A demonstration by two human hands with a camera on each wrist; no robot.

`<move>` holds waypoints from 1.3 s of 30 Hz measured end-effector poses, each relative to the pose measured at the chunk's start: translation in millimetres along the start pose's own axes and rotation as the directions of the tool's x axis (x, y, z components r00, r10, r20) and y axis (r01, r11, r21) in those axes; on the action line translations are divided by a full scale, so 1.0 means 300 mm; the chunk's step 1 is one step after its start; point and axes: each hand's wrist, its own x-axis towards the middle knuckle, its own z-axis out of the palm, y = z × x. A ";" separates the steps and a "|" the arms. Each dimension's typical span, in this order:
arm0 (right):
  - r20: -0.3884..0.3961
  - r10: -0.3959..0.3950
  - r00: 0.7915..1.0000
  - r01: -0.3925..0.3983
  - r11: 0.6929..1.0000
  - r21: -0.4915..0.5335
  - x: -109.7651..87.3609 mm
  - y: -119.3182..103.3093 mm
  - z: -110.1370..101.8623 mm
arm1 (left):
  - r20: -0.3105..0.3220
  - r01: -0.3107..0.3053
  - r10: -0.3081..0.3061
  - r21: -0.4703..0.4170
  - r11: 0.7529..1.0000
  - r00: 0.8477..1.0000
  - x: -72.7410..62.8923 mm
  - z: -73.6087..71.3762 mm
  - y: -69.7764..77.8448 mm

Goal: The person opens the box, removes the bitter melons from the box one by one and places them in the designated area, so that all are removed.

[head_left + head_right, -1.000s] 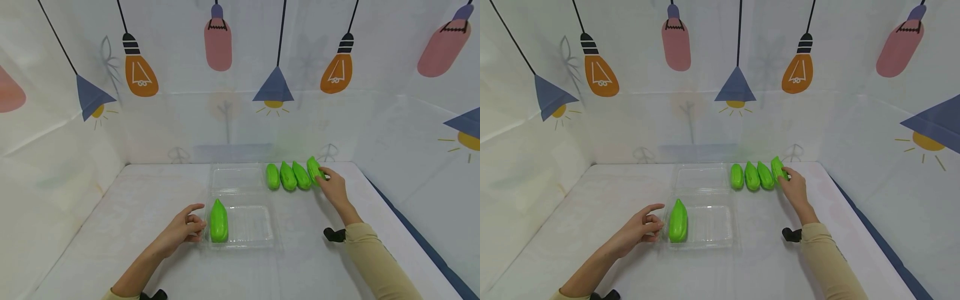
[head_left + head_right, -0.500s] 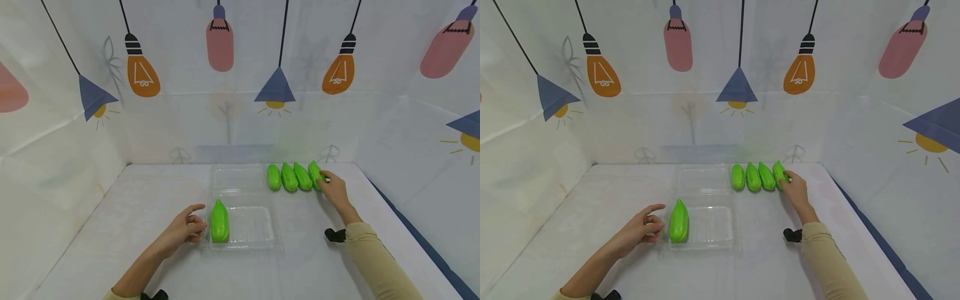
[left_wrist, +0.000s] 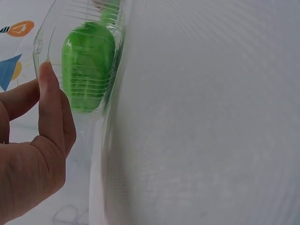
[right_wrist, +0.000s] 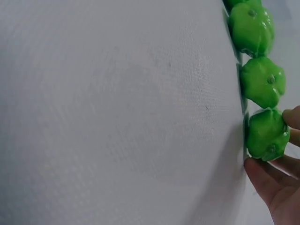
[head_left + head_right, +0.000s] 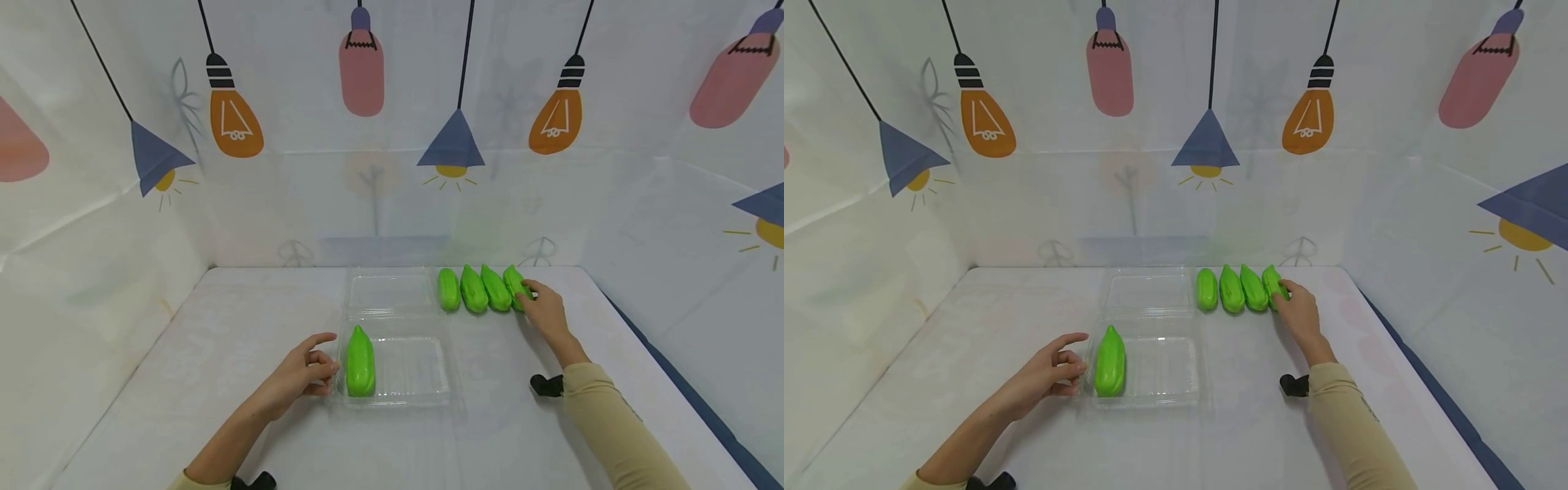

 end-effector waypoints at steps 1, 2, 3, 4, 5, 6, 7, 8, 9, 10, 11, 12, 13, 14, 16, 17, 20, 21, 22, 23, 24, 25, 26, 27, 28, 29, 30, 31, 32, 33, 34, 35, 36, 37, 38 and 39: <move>0.000 0.000 1.000 0.000 1.000 0.000 0.000 0.002 0.000 | 0.000 0.000 0.000 -0.001 1.000 1.000 0.000 0.000 0.000; 0.000 0.001 1.000 -0.001 1.000 0.000 0.000 0.003 0.000 | 0.000 -0.001 0.001 -0.001 1.000 1.000 0.001 0.001 0.000; -0.001 0.004 1.000 -0.004 1.000 -0.001 0.000 0.005 0.000 | 0.000 -0.001 0.001 0.000 1.000 1.000 0.001 0.001 0.001; -0.002 0.006 1.000 -0.006 1.000 -0.003 0.000 0.006 0.000 | -0.001 -0.001 0.001 0.000 1.000 1.000 0.001 0.002 0.001; 0.000 0.011 1.000 -0.011 1.000 -0.004 0.000 0.006 -0.001 | -0.003 -0.001 0.001 0.001 1.000 1.000 0.001 0.003 0.002; -0.001 0.013 1.000 -0.013 1.000 -0.007 0.001 0.007 -0.001 | -0.003 -0.001 0.001 0.003 1.000 1.000 0.001 0.003 0.003; -0.001 0.017 1.000 -0.017 1.000 -0.007 0.001 0.007 -0.002 | -0.004 0.000 0.000 0.004 1.000 1.000 0.001 0.004 0.003; 0.000 0.020 1.000 -0.020 1.000 -0.010 0.001 0.007 -0.002 | -0.005 0.000 0.000 0.004 1.000 1.000 0.002 0.004 0.004; 0.001 0.021 1.000 -0.021 1.000 -0.013 0.001 0.008 -0.003 | -0.006 0.001 -0.001 0.005 1.000 1.000 0.002 0.005 0.004; 0.001 0.021 1.000 -0.021 1.000 -0.016 0.001 0.008 -0.004 | -0.006 0.002 -0.002 0.004 1.000 1.000 0.002 0.006 0.004; 0.002 0.021 1.000 -0.021 1.000 -0.019 0.000 0.008 -0.006 | -0.005 0.002 -0.002 0.003 1.000 1.000 0.003 0.006 0.004; 0.004 0.022 1.000 -0.022 1.000 -0.022 -0.001 0.007 -0.008 | -0.004 0.002 -0.002 0.003 1.000 1.000 0.004 0.006 0.004; 0.005 0.022 1.000 -0.022 0.999 -0.025 -0.002 0.006 -0.011 | -0.004 0.002 -0.002 0.002 1.000 1.000 0.004 0.006 0.004; 0.005 0.020 1.000 -0.020 0.999 -0.028 -0.003 0.006 -0.014 | -0.004 0.000 0.000 0.002 1.000 1.000 0.004 0.006 0.004; 0.005 0.017 1.000 -0.017 0.999 -0.028 -0.004 0.005 -0.019 | -0.002 -0.001 0.001 0.002 1.000 1.000 0.004 0.006 0.004; 0.007 0.015 1.000 -0.015 1.000 -0.026 -0.005 0.005 -0.021 | -0.002 -0.001 0.001 0.002 1.000 1.000 0.004 0.006 0.004; 0.004 0.015 1.000 -0.015 1.000 -0.023 -0.007 0.003 -0.026 | -0.002 0.001 -0.001 0.000 1.000 1.000 0.001 0.006 0.006; 0.001 0.015 1.000 -0.015 1.000 -0.024 -0.008 0.002 -0.026 | -0.001 0.002 -0.002 -0.001 1.000 1.000 0.001 0.006 0.007; -0.008 0.017 1.000 -0.018 0.999 -0.029 -0.009 0.001 -0.027 | -0.001 0.003 -0.003 -0.002 1.000 1.000 0.000 0.006 0.007; -0.020 0.020 1.000 -0.021 0.999 -0.030 -0.009 0.000 -0.028 | -0.002 0.004 -0.005 -0.002 1.000 1.000 -0.001 0.006 0.008; -0.036 0.023 0.999 -0.025 0.999 -0.033 -0.010 -0.002 -0.029 | -0.001 0.005 -0.005 -0.003 1.000 1.000 -0.001 0.006 0.009; -0.055 0.025 0.998 -0.027 0.999 -0.033 -0.010 -0.003 -0.030 | -0.001 0.005 -0.005 -0.004 1.000 1.000 -0.001 0.005 0.009; -0.074 0.028 0.997 -0.030 0.999 -0.030 -0.012 -0.007 -0.031 | 0.000 0.006 -0.006 -0.003 1.000 1.000 -0.001 0.005 0.010; -0.092 0.025 0.995 -0.028 0.999 -0.028 -0.013 -0.010 -0.033 | 0.002 0.005 -0.005 -0.002 1.000 1.000 -0.001 0.004 0.010; -0.108 0.021 0.994 -0.024 0.999 -0.024 -0.014 -0.014 -0.035 | 0.002 0.005 -0.005 -0.002 1.000 1.000 -0.001 0.004 0.010; -0.118 0.014 0.993 -0.016 1.000 -0.017 -0.016 -0.019 -0.036 | 0.003 0.005 -0.005 -0.003 1.000 1.000 -0.002 0.003 0.010; -0.128 0.004 0.992 -0.006 1.000 -0.013 -0.017 -0.024 -0.037 | 0.005 0.003 -0.003 -0.002 1.000 1.000 -0.002 0.003 0.010; -0.134 -0.007 0.991 0.006 1.000 -0.005 -0.018 -0.029 -0.037 | 0.006 0.003 -0.003 -0.001 1.000 1.000 -0.003 0.002 0.010; -0.137 -0.018 0.990 0.018 1.000 -0.001 -0.019 -0.035 -0.036 | 0.007 0.002 -0.002 -0.002 1.000 1.000 -0.003 0.001 0.009; -0.139 -0.031 0.990 0.032 0.999 0.005 -0.020 -0.040 -0.034 | 0.006 0.001 -0.001 -0.002 1.000 1.000 -0.003 0.000 0.009; -0.141 -0.041 0.989 0.043 0.999 0.011 -0.020 -0.046 -0.031 | 0.006 0.000 0.000 -0.002 1.000 1.000 -0.004 0.000 0.008; -0.142 -0.051 0.989 0.054 0.998 0.017 -0.022 -0.052 -0.028 | 0.005 -0.001 0.001 -0.001 1.000 1.000 -0.004 0.000 0.008; -0.141 -0.062 0.988 0.066 0.998 0.022 -0.023 -0.059 -0.025 | 0.004 -0.001 0.001 0.001 1.000 1.000 -0.005 0.000 0.007; -0.137 -0.072 0.988 0.077 0.997 0.029 -0.025 -0.068 -0.022 | 0.003 0.001 -0.001 0.000 1.000 1.000 -0.006 0.000 0.006; -0.133 -0.084 0.988 0.089 0.995 0.034 -0.028 -0.076 -0.019 | 0.001 0.004 -0.004 -0.001 1.000 1.000 -0.007 0.001 0.005; -0.128 -0.093 0.987 0.099 0.994 0.041 -0.031 -0.086 -0.016 | -0.001 0.008 -0.008 -0.002 1.000 1.000 -0.009 0.002 0.004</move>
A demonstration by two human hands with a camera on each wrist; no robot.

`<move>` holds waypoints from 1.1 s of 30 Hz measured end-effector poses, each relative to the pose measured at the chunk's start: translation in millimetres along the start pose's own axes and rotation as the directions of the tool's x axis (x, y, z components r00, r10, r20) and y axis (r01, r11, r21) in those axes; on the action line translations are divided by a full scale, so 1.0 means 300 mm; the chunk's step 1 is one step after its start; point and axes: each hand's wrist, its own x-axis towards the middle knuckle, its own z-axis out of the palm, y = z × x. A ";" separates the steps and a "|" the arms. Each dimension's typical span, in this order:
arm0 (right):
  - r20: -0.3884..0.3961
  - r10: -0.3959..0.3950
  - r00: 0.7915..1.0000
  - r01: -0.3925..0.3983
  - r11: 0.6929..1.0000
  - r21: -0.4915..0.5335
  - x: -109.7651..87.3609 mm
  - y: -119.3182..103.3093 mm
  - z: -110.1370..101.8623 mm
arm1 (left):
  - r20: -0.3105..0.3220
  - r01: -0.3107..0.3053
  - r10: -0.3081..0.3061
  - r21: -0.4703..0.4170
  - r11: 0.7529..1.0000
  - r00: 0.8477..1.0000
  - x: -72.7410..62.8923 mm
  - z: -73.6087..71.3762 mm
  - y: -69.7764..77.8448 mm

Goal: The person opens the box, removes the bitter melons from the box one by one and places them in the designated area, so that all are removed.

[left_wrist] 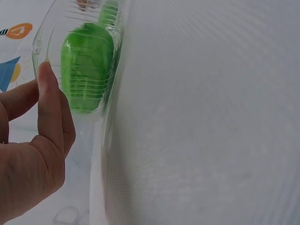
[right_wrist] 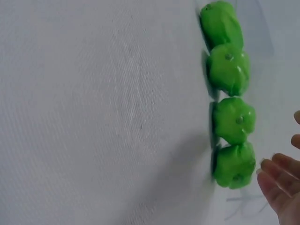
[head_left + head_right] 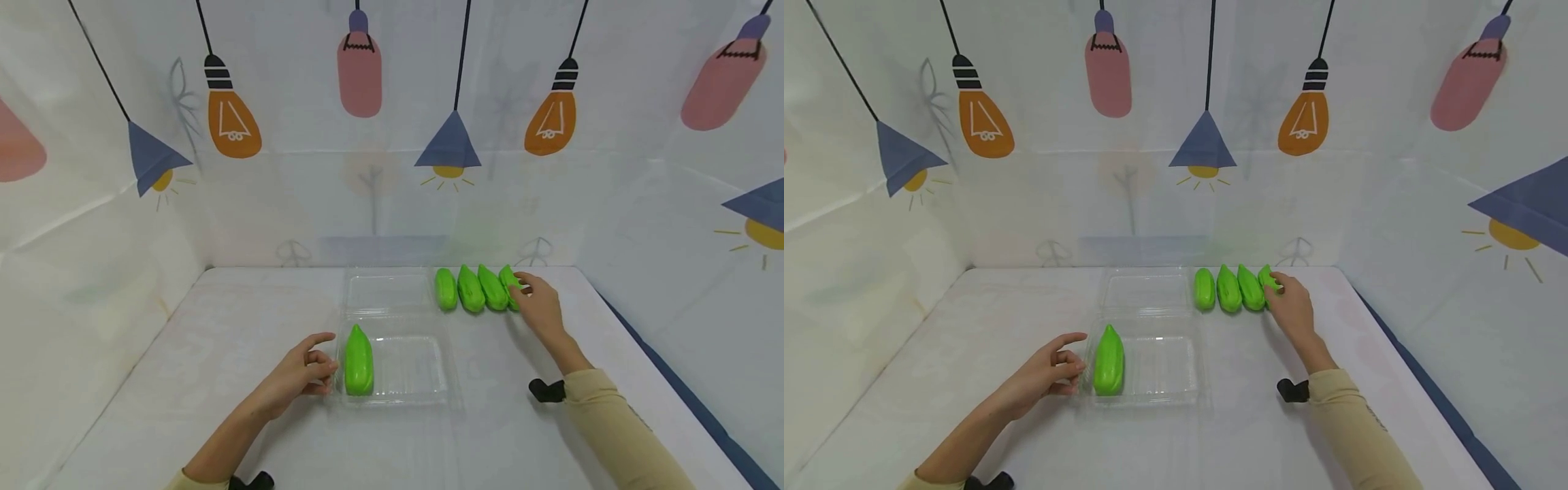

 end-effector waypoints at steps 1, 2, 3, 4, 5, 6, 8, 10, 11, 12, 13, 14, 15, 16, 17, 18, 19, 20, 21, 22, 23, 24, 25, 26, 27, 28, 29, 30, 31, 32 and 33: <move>0.006 -0.009 1.000 0.009 1.000 0.009 -0.002 -0.010 0.003 | -0.003 0.004 -0.004 0.000 1.000 1.000 -0.001 0.001 -0.002; 0.012 -0.021 1.000 0.021 1.000 0.017 -0.004 -0.021 0.006 | -0.006 0.007 -0.007 -0.002 1.000 1.000 -0.003 0.002 -0.002; 0.017 -0.031 0.999 0.031 0.999 0.030 -0.006 -0.030 0.010 | -0.008 0.010 -0.010 -0.004 1.000 1.000 -0.004 0.003 -0.003; 0.019 -0.038 0.999 0.038 0.998 0.044 -0.009 -0.040 0.013 | -0.010 0.012 -0.013 -0.007 1.000 1.000 -0.006 0.004 -0.003; 0.019 -0.046 0.999 0.045 0.998 0.054 -0.011 -0.049 0.017 | -0.008 0.012 -0.012 -0.007 1.000 1.000 -0.006 0.004 -0.003; 0.020 -0.053 0.998 0.051 0.997 0.066 -0.014 -0.057 0.022 | -0.005 0.011 -0.011 -0.007 1.000 1.000 -0.007 0.003 -0.003; 0.026 -0.069 0.997 0.067 0.994 0.083 -0.021 -0.074 0.030 | 0.000 0.008 -0.008 -0.008 1.000 1.000 -0.006 0.002 0.000; 0.033 -0.086 0.996 0.083 0.992 0.096 -0.025 -0.089 0.040 | 0.009 0.004 -0.004 -0.004 1.000 1.000 -0.004 -0.003 0.003; 0.039 -0.097 0.995 0.093 0.991 0.099 -0.026 -0.097 0.046 | 0.014 0.000 0.000 0.001 1.000 1.000 -0.004 -0.005 0.005; 0.047 -0.108 0.993 0.102 0.989 0.103 -0.027 -0.106 0.051 | 0.016 -0.002 0.002 0.005 1.000 1.000 -0.003 -0.008 0.006; 0.055 -0.119 0.991 0.113 0.988 0.108 -0.029 -0.117 0.055 | 0.016 -0.003 0.003 0.008 1.000 1.000 -0.001 -0.010 0.008; 0.058 -0.134 0.989 0.127 0.986 0.112 -0.030 -0.127 0.060 | 0.020 -0.006 0.006 0.014 1.000 1.000 -0.001 -0.012 0.010; 0.059 -0.150 0.987 0.143 0.983 0.114 -0.030 -0.136 0.067 | 0.021 -0.008 0.007 0.018 1.000 1.000 0.000 -0.014 0.011; 0.064 -0.163 0.984 0.155 0.980 0.126 -0.032 -0.149 0.070 | 0.021 -0.008 0.008 0.022 1.000 1.000 0.001 -0.015 0.011; 0.070 -0.176 0.982 0.166 0.977 0.131 -0.035 -0.162 0.074 | 0.021 -0.008 0.007 0.025 1.000 1.000 0.002 -0.015 0.012; 0.075 -0.192 0.978 0.181 0.973 0.141 -0.038 -0.175 0.077 | 0.020 -0.005 0.005 0.026 1.000 1.000 0.004 -0.015 0.012; 0.080 -0.206 0.975 0.193 0.970 0.146 -0.042 -0.186 0.082 | 0.018 -0.004 0.003 0.026 1.000 1.000 0.005 -0.014 0.013; 0.087 -0.219 0.972 0.205 0.967 0.150 -0.045 -0.197 0.087 | 0.018 -0.004 0.004 0.027 1.000 1.000 0.006 -0.013 0.013; 0.096 -0.229 0.969 0.212 0.964 0.160 -0.050 -0.208 0.092 | 0.015 -0.002 0.002 0.027 1.000 1.000 0.007 -0.013 0.012; 0.108 -0.235 0.966 0.215 0.962 0.169 -0.056 -0.219 0.095 | 0.016 -0.003 0.002 0.027 1.000 1.000 0.008 -0.013 0.011; 0.119 -0.240 0.964 0.218 0.961 0.171 -0.064 -0.231 0.099 | 0.017 -0.004 0.003 0.027 1.000 1.000 0.008 -0.012 0.009; 0.129 -0.242 0.962 0.217 0.959 0.181 -0.071 -0.241 0.103 | 0.018 -0.006 0.005 0.027 1.000 1.000 0.009 -0.012 0.008; 0.137 -0.245 0.960 0.217 0.957 0.191 -0.078 -0.250 0.107 | 0.019 -0.007 0.006 0.025 1.000 1.000 0.009 -0.013 0.007; 0.148 -0.247 0.957 0.216 0.956 0.200 -0.086 -0.260 0.110 | 0.020 -0.007 0.007 0.024 1.000 1.000 0.010 -0.013 0.005; 0.157 -0.251 0.955 0.217 0.954 0.206 -0.092 -0.271 0.114 | 0.022 -0.008 0.008 0.022 1.000 1.000 0.009 -0.013 0.004; 0.163 -0.257 0.953 0.221 0.952 0.212 -0.098 -0.281 0.117 | 0.023 -0.010 0.009 0.021 1.000 1.000 0.010 -0.014 0.004; 0.167 -0.263 0.950 0.224 0.950 0.219 -0.103 -0.292 0.120 | 0.022 -0.010 0.009 0.019 1.000 1.000 0.010 -0.014 0.003; 0.169 -0.276 0.946 0.236 0.945 0.225 -0.106 -0.300 0.125 | 0.021 -0.010 0.009 0.017 1.000 1.000 0.009 -0.013 0.004; 0.173 -0.288 0.942 0.247 0.942 0.226 -0.110 -0.309 0.128 | 0.020 -0.011 0.011 0.014 1.000 1.000 0.009 -0.012 0.005; 0.178 -0.298 0.938 0.255 0.939 0.230 -0.114 -0.318 0.131 | 0.019 -0.012 0.012 0.012 1.000 1.000 0.008 -0.012 0.007; 0.179 -0.309 0.934 0.265 0.935 0.234 -0.118 -0.326 0.134 | 0.018 -0.012 0.012 0.009 1.000 1.000 0.008 -0.011 0.008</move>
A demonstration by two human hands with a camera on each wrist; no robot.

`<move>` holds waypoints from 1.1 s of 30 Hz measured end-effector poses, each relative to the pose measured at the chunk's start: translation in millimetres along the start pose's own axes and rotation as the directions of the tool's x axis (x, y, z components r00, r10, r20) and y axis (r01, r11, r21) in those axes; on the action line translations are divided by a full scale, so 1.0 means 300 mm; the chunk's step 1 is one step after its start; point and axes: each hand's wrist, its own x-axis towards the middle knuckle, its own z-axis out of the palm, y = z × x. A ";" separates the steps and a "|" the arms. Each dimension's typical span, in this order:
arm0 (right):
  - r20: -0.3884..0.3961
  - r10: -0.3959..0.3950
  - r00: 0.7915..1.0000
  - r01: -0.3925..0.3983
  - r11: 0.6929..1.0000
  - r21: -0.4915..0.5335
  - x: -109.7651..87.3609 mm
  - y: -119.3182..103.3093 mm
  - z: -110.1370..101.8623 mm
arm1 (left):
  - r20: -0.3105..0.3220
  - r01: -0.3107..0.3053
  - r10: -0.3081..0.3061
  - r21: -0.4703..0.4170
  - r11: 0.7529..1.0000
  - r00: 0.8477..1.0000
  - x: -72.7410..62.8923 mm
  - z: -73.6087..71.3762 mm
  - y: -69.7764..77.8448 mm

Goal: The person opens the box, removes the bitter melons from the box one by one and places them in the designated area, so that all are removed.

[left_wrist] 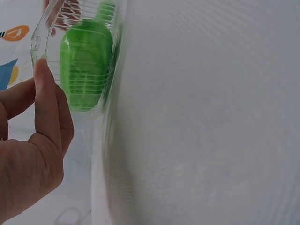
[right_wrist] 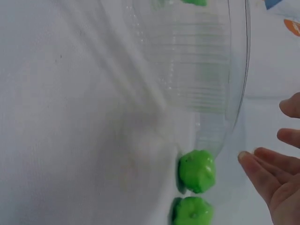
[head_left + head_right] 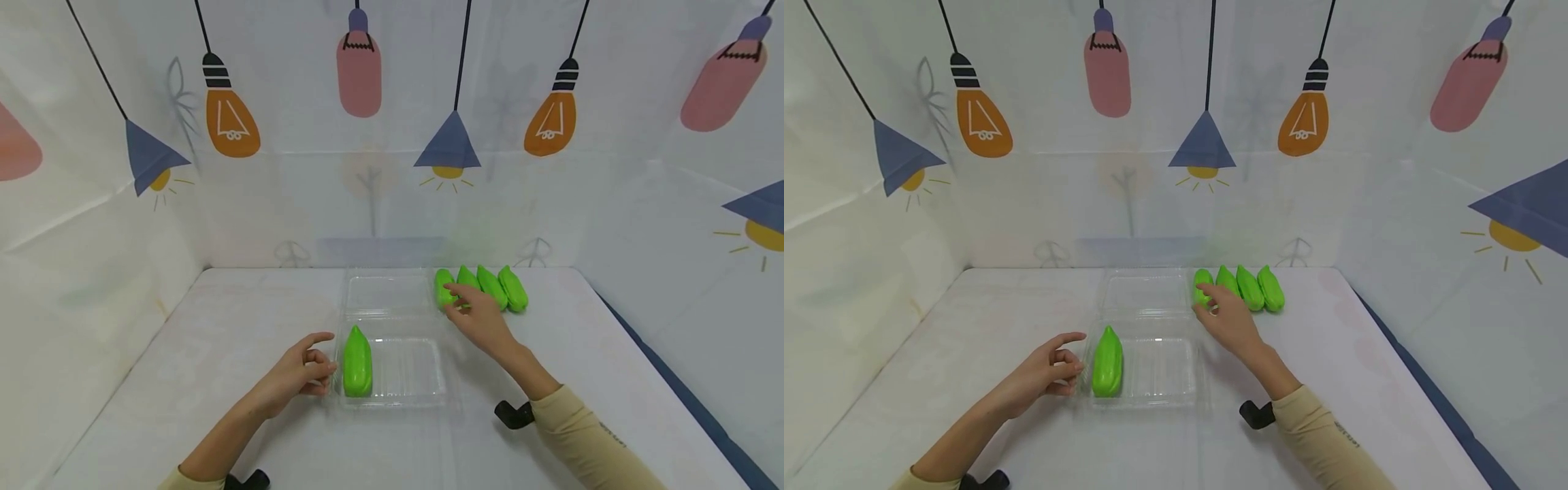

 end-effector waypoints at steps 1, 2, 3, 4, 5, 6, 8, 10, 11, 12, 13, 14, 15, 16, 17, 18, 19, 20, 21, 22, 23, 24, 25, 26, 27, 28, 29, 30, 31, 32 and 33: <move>0.010 -0.005 1.000 0.005 1.000 0.006 -0.002 -0.008 0.005 | 0.002 -0.001 0.001 0.001 1.000 1.000 0.000 0.000 0.001; 0.023 -0.008 1.000 0.008 1.000 0.002 -0.004 -0.013 0.011 | 0.001 -0.001 0.001 -0.002 1.000 1.000 -0.001 0.000 0.001; 0.038 -0.012 0.999 0.013 1.000 -0.003 -0.007 -0.019 0.017 | 0.000 -0.001 0.001 -0.004 1.000 1.000 -0.001 -0.001 0.002; 0.055 -0.012 0.998 0.013 1.000 -0.009 -0.009 -0.025 0.022 | 0.000 -0.001 0.001 -0.007 1.000 1.000 -0.001 -0.001 0.002; 0.070 -0.012 0.997 0.013 1.000 -0.014 -0.011 -0.031 0.027 | 0.000 0.001 -0.001 -0.007 1.000 1.000 0.000 -0.002 0.001; 0.088 -0.010 0.996 0.012 1.000 -0.022 -0.013 -0.037 0.031 | 0.001 0.001 -0.001 -0.008 1.000 1.000 0.000 -0.002 0.001; 0.116 -0.009 0.993 0.013 0.999 -0.033 -0.017 -0.049 0.038 | 0.001 0.001 -0.001 -0.011 1.000 1.000 0.001 -0.003 0.001; 0.135 -0.011 0.991 0.015 0.999 -0.028 -0.019 -0.063 0.043 | 0.003 -0.001 0.001 -0.012 1.000 1.000 0.001 -0.004 0.001; 0.139 -0.012 0.990 0.015 1.000 -0.023 -0.020 -0.068 0.045 | 0.004 -0.001 0.001 -0.013 1.000 1.000 0.001 -0.004 0.002; 0.144 -0.014 0.989 0.017 1.000 -0.017 -0.021 -0.074 0.048 | 0.004 -0.001 0.001 -0.014 1.000 1.000 0.001 -0.005 0.002; 0.150 -0.016 0.989 0.017 1.000 -0.011 -0.022 -0.079 0.052 | 0.005 -0.002 0.002 -0.015 1.000 1.000 0.001 -0.005 0.002; 0.157 -0.018 0.987 0.019 1.000 -0.005 -0.024 -0.084 0.056 | 0.004 -0.002 0.002 -0.017 1.000 1.000 0.002 -0.005 0.001; 0.166 -0.021 0.986 0.021 1.000 0.001 -0.026 -0.089 0.060 | 0.003 -0.001 0.001 -0.017 1.000 1.000 0.002 -0.005 0.000; 0.176 -0.021 0.984 0.021 1.000 -0.001 -0.028 -0.095 0.065 | 0.003 -0.002 0.002 -0.016 1.000 1.000 0.002 -0.005 0.000; 0.187 -0.021 0.982 0.022 1.000 -0.001 -0.031 -0.100 0.070 | 0.001 -0.002 0.002 -0.016 1.000 1.000 0.002 -0.004 -0.001; 0.201 -0.019 0.979 0.021 1.000 -0.006 -0.033 -0.106 0.076 | 0.000 -0.003 0.003 -0.015 1.000 1.000 0.002 -0.004 -0.001; 0.215 -0.017 0.976 0.018 1.000 -0.005 -0.036 -0.112 0.082 | 0.000 -0.003 0.003 -0.016 1.000 1.000 0.001 -0.004 -0.001; 0.229 -0.017 0.973 0.018 1.000 -0.004 -0.038 -0.119 0.088 | 0.000 -0.004 0.004 -0.016 1.000 1.000 0.001 -0.004 -0.001; 0.244 -0.016 0.970 0.018 1.000 -0.007 -0.041 -0.125 0.095 | 0.000 -0.004 0.004 -0.017 1.000 1.000 0.000 -0.004 -0.001; 0.258 -0.015 0.966 0.018 1.000 -0.012 -0.043 -0.131 0.101 | 0.000 -0.005 0.005 -0.018 1.000 1.000 -0.001 -0.004 0.000; 0.274 -0.012 0.962 0.015 1.000 -0.009 -0.044 -0.137 0.108 | -0.001 -0.003 0.003 -0.020 1.000 1.000 -0.001 -0.004 -0.001; 0.288 -0.012 0.958 0.014 1.000 -0.008 -0.045 -0.144 0.115 | 0.000 -0.004 0.004 -0.020 1.000 1.000 -0.001 -0.004 -0.001; 0.303 -0.012 0.953 0.013 1.000 -0.003 -0.046 -0.150 0.122 | -0.001 -0.006 0.005 -0.020 1.000 1.000 -0.001 -0.005 -0.002; 0.317 -0.013 0.948 0.013 1.000 0.001 -0.046 -0.157 0.129 | -0.002 -0.005 0.005 -0.020 1.000 1.000 -0.001 -0.005 -0.002; 0.330 -0.014 0.944 0.015 1.000 0.001 -0.046 -0.162 0.137 | -0.003 -0.005 0.005 -0.021 1.000 1.000 -0.001 -0.006 -0.002; 0.343 -0.014 0.939 0.013 1.000 0.006 -0.047 -0.169 0.144 | -0.001 -0.007 0.007 -0.018 1.000 1.000 -0.001 -0.006 -0.003; 0.353 -0.017 0.935 0.013 1.000 0.014 -0.047 -0.175 0.152 | -0.003 -0.007 0.007 -0.019 1.000 1.000 0.000 -0.007 -0.003; 0.363 -0.019 0.932 0.011 1.000 0.023 -0.047 -0.182 0.159 | -0.005 -0.007 0.007 -0.018 1.000 1.000 0.000 -0.007 -0.004; 0.371 -0.022 0.928 0.010 0.999 0.035 -0.047 -0.189 0.166 | -0.007 -0.007 0.006 -0.018 1.000 1.000 0.001 -0.008 -0.005; 0.379 -0.026 0.925 0.011 0.999 0.041 -0.047 -0.195 0.173 | -0.009 -0.005 0.005 -0.017 1.000 1.000 0.001 -0.008 -0.005; 0.387 -0.029 0.922 0.012 0.999 0.047 -0.048 -0.201 0.181 | -0.007 -0.007 0.007 -0.012 1.000 1.000 0.001 -0.009 -0.006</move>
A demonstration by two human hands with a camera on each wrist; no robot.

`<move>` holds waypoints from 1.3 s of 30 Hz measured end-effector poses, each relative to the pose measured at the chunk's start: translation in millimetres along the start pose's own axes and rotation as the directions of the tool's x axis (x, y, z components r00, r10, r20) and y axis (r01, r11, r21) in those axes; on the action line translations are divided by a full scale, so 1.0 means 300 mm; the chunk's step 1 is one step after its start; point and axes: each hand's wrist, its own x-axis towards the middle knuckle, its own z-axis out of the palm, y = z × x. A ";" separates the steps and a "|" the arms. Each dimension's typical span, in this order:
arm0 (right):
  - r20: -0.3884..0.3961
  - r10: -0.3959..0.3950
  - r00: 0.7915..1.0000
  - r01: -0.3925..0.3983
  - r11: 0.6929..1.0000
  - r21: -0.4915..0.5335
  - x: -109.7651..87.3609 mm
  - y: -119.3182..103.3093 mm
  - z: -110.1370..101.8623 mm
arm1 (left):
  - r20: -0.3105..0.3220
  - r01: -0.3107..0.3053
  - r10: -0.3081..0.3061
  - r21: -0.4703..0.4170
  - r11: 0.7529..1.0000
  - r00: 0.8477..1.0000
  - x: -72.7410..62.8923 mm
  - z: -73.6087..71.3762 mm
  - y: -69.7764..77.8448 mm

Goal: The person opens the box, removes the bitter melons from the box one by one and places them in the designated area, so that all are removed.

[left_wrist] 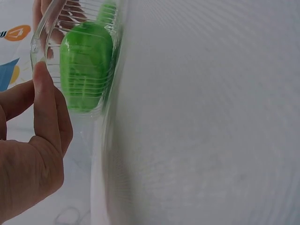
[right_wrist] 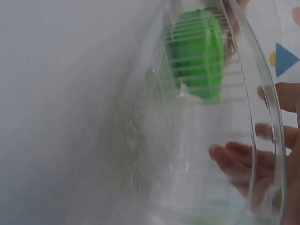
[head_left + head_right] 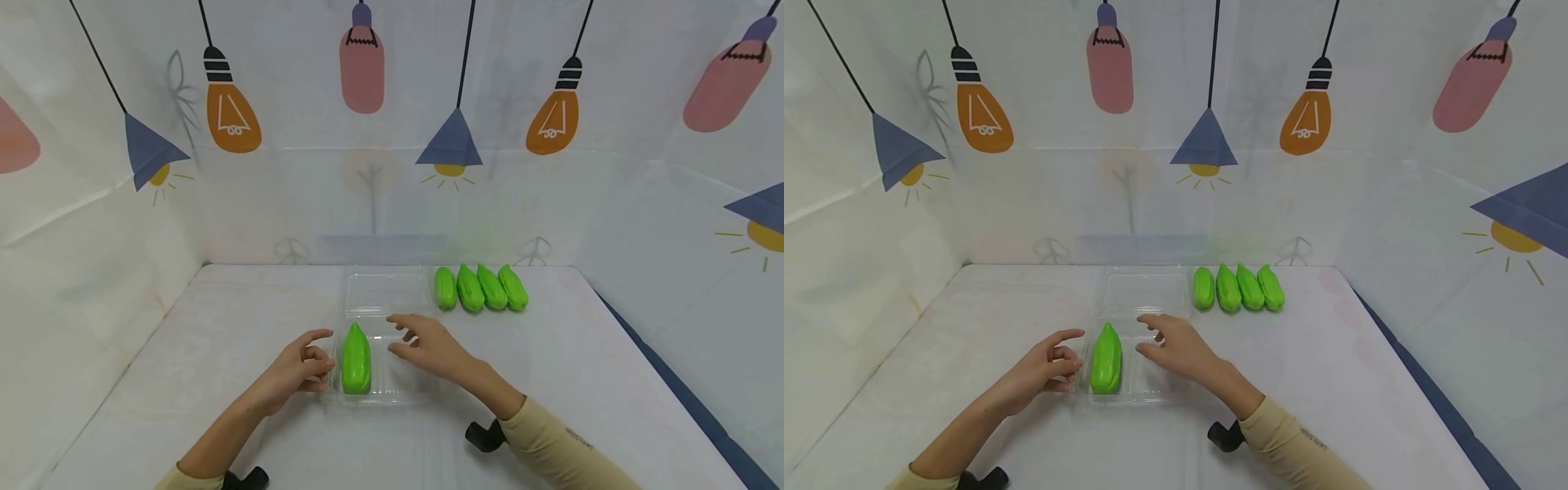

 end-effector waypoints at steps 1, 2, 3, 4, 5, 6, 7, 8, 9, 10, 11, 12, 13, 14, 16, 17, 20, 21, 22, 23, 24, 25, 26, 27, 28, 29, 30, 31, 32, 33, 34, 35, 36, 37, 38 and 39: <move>0.009 -0.001 1.000 0.001 1.000 0.008 0.002 -0.006 0.006 | -0.002 0.000 0.000 0.002 1.000 1.000 0.000 0.000 0.000; 0.018 -0.004 1.000 0.004 1.000 0.012 0.004 -0.012 0.014 | -0.005 0.003 -0.003 0.002 1.000 1.000 0.001 0.000 -0.001; 0.029 -0.003 1.000 0.002 1.000 0.015 0.006 -0.018 0.020 | -0.007 0.003 -0.003 0.005 1.000 1.000 0.001 0.000 -0.002; 0.040 -0.005 0.999 0.004 1.000 0.015 0.008 -0.022 0.027 | -0.006 0.003 -0.003 0.007 1.000 1.000 0.001 0.000 -0.002; 0.051 -0.003 0.999 0.002 1.000 0.012 0.010 -0.025 0.035 | -0.006 0.004 -0.004 0.009 1.000 1.000 0.001 0.000 -0.002; 0.061 -0.001 0.998 0.000 1.000 0.016 0.012 -0.029 0.041 | -0.005 0.005 -0.005 0.012 1.000 1.000 0.001 0.000 -0.002; 0.071 0.002 0.998 -0.003 1.000 0.019 0.012 -0.032 0.048 | -0.007 0.008 -0.008 0.009 1.000 1.000 0.001 0.001 -0.001; 0.080 0.006 0.997 -0.008 1.000 0.021 0.013 -0.034 0.055 | -0.006 0.009 -0.009 0.010 1.000 1.000 0.002 0.001 -0.001; 0.089 0.011 0.996 -0.013 1.000 0.026 0.014 -0.036 0.061 | -0.005 0.011 -0.011 0.010 1.000 1.000 0.002 0.000 -0.001; 0.096 0.013 0.995 -0.016 0.999 0.033 0.014 -0.037 0.066 | -0.005 0.012 -0.012 0.009 1.000 1.000 0.001 0.000 0.000; 0.103 0.018 0.995 -0.022 0.999 0.041 0.014 -0.039 0.072 | -0.002 0.012 -0.012 0.009 1.000 1.000 0.001 -0.001 0.001; 0.110 0.022 0.994 -0.027 0.998 0.048 0.014 -0.041 0.077 | 0.000 0.010 -0.010 0.009 1.000 1.000 0.000 -0.002 0.002; 0.116 0.025 0.993 -0.032 0.998 0.053 0.015 -0.042 0.082 | 0.002 0.009 -0.009 0.009 1.000 1.000 -0.001 -0.003 0.002; 0.123 0.030 0.992 -0.038 0.997 0.060 0.016 -0.043 0.087 | 0.004 0.007 -0.007 0.009 1.000 1.000 -0.002 -0.003 0.002; 0.138 0.036 0.990 -0.047 0.996 0.080 0.018 -0.044 0.097 | 0.005 0.005 -0.005 0.008 1.000 1.000 -0.003 -0.004 0.002; 0.146 0.040 0.988 -0.054 0.994 0.091 0.019 -0.045 0.103 | 0.007 0.005 -0.005 0.008 1.000 1.000 -0.003 -0.004 0.002; 0.167 0.051 0.985 -0.073 0.989 0.128 0.025 -0.052 0.117 | 0.007 0.004 -0.004 0.006 1.000 1.000 -0.002 -0.004 -0.002; 0.171 0.053 0.984 -0.077 0.988 0.136 0.028 -0.055 0.121 | 0.006 0.005 -0.005 0.005 1.000 1.000 -0.001 -0.004 -0.004; 0.174 0.054 0.983 -0.080 0.987 0.141 0.030 -0.057 0.125 | 0.008 0.004 -0.004 0.005 1.000 1.000 -0.001 -0.004 -0.004; 0.177 0.058 0.983 -0.084 0.986 0.145 0.032 -0.060 0.129 | 0.009 0.004 -0.004 0.005 1.000 1.000 -0.001 -0.003 -0.003; 0.178 0.062 0.982 -0.089 0.985 0.146 0.035 -0.065 0.133 | 0.008 0.004 -0.004 0.004 1.000 1.000 0.000 -0.003 -0.003; 0.178 0.068 0.982 -0.095 0.985 0.147 0.037 -0.068 0.137 | 0.006 0.007 -0.007 0.003 1.000 1.000 0.001 -0.002 -0.002; 0.179 0.071 0.981 -0.098 0.984 0.148 0.040 -0.071 0.141 | 0.006 0.006 -0.007 0.004 1.000 1.000 0.002 -0.002 -0.002; 0.182 0.077 0.980 -0.105 0.983 0.150 0.042 -0.073 0.145 | 0.007 0.008 -0.008 0.005 1.000 1.000 0.002 -0.001 -0.001; 0.183 0.083 0.980 -0.111 0.982 0.153 0.044 -0.075 0.149 | 0.005 0.011 -0.011 0.003 1.000 1.000 0.001 -0.001 0.001; 0.186 0.090 0.979 -0.119 0.981 0.153 0.047 -0.078 0.153 | 0.004 0.013 -0.013 0.002 1.000 1.000 0.001 0.000 0.002; 0.189 0.096 0.977 -0.126 0.980 0.155 0.048 -0.080 0.156 | 0.003 0.015 -0.015 0.001 1.000 1.000 0.002 -0.001 0.001; 0.190 0.100 0.977 -0.131 0.979 0.155 0.050 -0.081 0.159 | 0.004 0.014 -0.014 0.001 1.000 1.000 0.002 -0.001 0.001; 0.193 0.102 0.976 -0.133 0.979 0.153 0.051 -0.082 0.161 | 0.006 0.014 -0.014 0.001 1.000 1.000 0.002 -0.002 0.000; 0.195 0.104 0.975 -0.135 0.979 0.153 0.052 -0.083 0.162 | 0.006 0.014 -0.014 0.000 1.000 1.000 0.002 -0.002 0.001; 0.197 0.107 0.975 -0.138 0.979 0.151 0.053 -0.084 0.164 | 0.005 0.014 -0.014 -0.002 1.000 1.000 0.002 -0.002 0.000; 0.199 0.105 0.974 -0.136 0.980 0.147 0.053 -0.084 0.165 | 0.008 0.010 -0.010 -0.002 1.000 1.000 0.003 -0.003 -0.001; 0.202 0.103 0.974 -0.133 0.981 0.142 0.054 -0.084 0.166 | 0.009 0.007 -0.007 -0.002 1.000 1.000 0.004 -0.005 -0.003; 0.203 0.100 0.974 -0.130 0.982 0.138 0.054 -0.084 0.166 | 0.011 0.005 -0.005 -0.002 1.000 1.000 0.004 -0.005 -0.003; 0.205 0.097 0.974 -0.126 0.983 0.134 0.053 -0.084 0.166 | 0.010 0.005 -0.005 -0.003 1.000 1.000 0.004 -0.005 -0.003; 0.206 0.093 0.974 -0.121 0.984 0.130 0.052 -0.084 0.165 | 0.012 0.003 -0.003 -0.002 1.000 1.000 0.003 -0.005 -0.002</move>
